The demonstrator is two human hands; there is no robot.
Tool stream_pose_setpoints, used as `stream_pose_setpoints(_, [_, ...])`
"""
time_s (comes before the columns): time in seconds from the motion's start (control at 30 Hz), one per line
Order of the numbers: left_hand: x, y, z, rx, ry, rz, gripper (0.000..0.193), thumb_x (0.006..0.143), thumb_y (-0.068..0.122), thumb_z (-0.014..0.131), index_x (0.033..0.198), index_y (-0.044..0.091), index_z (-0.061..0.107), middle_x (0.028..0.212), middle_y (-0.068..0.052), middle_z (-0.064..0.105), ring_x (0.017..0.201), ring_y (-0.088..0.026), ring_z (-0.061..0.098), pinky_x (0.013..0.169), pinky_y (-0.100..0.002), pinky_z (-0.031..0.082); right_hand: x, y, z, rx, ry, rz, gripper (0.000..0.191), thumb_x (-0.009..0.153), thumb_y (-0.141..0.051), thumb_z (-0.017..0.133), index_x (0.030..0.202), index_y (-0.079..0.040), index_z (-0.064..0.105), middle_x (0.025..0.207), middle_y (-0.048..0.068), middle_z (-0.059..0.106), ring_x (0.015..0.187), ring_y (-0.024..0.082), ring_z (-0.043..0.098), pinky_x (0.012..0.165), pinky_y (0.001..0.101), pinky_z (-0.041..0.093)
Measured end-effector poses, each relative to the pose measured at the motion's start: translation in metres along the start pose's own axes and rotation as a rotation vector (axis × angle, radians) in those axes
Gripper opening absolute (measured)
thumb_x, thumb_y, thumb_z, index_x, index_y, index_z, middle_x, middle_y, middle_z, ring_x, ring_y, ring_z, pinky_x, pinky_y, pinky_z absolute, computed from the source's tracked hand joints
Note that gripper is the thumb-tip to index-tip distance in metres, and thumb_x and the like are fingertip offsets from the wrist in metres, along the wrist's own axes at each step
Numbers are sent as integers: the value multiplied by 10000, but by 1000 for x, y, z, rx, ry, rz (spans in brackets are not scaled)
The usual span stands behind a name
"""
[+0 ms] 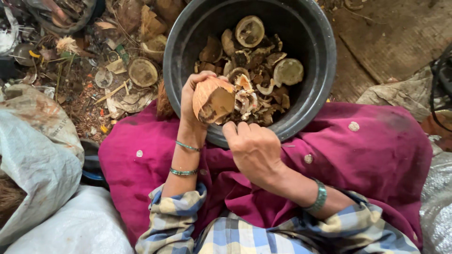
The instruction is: The person sits on the floor holding a cracked coconut shell in one hand and a small knife in the other, scraping the dried coconut kernel out of the shell into a large basin filled with shells and kernel pieces. They then reach into a sack of coconut shells to pick up the next shell and continue extracting.
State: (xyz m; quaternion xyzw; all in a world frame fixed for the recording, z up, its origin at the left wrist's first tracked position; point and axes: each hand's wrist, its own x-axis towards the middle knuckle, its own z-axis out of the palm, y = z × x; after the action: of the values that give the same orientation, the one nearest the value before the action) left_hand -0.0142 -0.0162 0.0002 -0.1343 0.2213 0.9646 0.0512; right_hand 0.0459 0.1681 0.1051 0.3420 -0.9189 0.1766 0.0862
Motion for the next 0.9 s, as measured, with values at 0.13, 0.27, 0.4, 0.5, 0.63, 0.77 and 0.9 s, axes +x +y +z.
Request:
stream_pose_setpoints(0.13, [9,4,-4,19,106,12,195,950,161,572,955,5,689,961,-233,752,861,-346,735,808,-423,619,-2,6,9,8,-7,36,69,831,-106,604,899,-103,596,710,82,601,660,256,648,573,404,515])
stream_pose_setpoints(0.27, [11,-3,-5,39,230,215,208,968,154,571,1005,-7,697,988,-195,741,881,-326,724,820,-409,619,0,10,12,47,14,68,79,834,-88,585,909,-102,601,709,93,627,657,279,672,557,424,520])
stream_pose_setpoints(0.4, [6,-13,1,27,206,331,187,987,149,570,1034,5,680,1026,-206,734,929,-337,709,845,-429,606,13,26,7,78,-105,182,63,912,-105,573,930,-118,632,697,127,662,645,327,695,529,461,515])
stream_pose_setpoints(0.5, [1,-4,4,-145,51,175,221,966,173,546,1003,-3,675,1018,-221,729,956,-384,708,877,-474,608,12,43,-11,167,-152,198,103,945,-185,589,897,-113,643,706,140,684,657,342,701,525,474,503])
stream_pose_setpoints(0.63, [-8,-2,10,-240,-85,65,258,1013,184,528,1031,-29,672,1032,-227,703,1004,-421,700,935,-493,603,11,47,-26,285,-112,119,133,941,-225,595,893,-129,674,736,123,711,665,343,698,505,480,487])
stream_pose_setpoints(0.77, [-12,-6,11,-196,-187,-23,275,1030,196,507,1042,-19,677,1051,-224,697,1024,-434,700,901,-491,597,10,35,-25,240,-235,115,259,982,-302,594,821,-102,628,677,119,693,635,321,702,514,466,499])
stream_pose_setpoints(0.9, [-13,-7,10,-180,-190,-37,285,1072,197,478,1055,-19,663,1066,-222,691,1044,-433,692,938,-493,591,7,28,-21,208,-215,63,320,997,-330,603,790,-87,606,667,124,685,617,314,700,504,446,506])
